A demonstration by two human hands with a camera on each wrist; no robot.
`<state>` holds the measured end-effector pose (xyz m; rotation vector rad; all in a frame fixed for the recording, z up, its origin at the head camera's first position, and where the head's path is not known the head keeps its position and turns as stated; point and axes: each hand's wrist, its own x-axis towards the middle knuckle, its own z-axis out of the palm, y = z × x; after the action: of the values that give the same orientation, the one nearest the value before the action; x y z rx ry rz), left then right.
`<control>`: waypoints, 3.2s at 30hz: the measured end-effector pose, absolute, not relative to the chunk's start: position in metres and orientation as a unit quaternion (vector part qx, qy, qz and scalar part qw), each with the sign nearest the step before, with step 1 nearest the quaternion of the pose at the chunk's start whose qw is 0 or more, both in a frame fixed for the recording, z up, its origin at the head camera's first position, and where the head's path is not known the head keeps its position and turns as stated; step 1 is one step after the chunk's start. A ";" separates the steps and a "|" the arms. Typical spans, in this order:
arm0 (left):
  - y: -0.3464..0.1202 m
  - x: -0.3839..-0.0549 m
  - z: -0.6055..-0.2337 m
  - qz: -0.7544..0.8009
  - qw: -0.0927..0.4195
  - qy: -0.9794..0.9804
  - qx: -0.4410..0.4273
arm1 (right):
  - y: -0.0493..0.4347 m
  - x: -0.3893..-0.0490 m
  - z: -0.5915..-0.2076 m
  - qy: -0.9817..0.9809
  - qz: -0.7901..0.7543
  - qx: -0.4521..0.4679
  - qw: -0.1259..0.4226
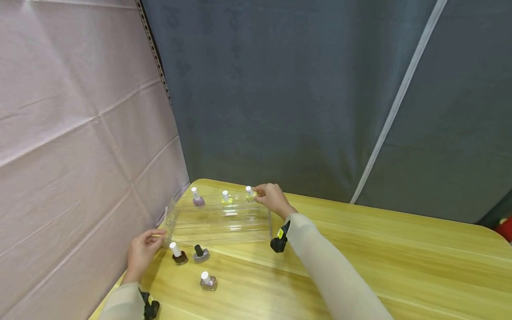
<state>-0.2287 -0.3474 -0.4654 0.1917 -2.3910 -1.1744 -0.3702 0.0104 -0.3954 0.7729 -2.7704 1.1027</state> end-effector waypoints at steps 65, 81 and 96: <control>-0.347 -0.235 -0.465 -0.386 0.227 -0.891 0.076 | 0.009 -0.374 -0.390 -0.921 0.280 0.272 -0.004; -0.348 -0.238 -0.464 -0.412 0.213 -0.883 0.068 | 0.014 -0.367 -0.388 -0.890 0.371 0.264 0.021; -0.353 -0.243 -0.465 -0.380 0.218 -0.897 0.057 | 0.018 -0.350 -0.380 -0.869 0.400 0.286 0.042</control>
<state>-0.2429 -0.3534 -0.4646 0.1572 -2.4848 -1.0518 -0.3505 0.0181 -0.3800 0.8758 -2.6611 1.2257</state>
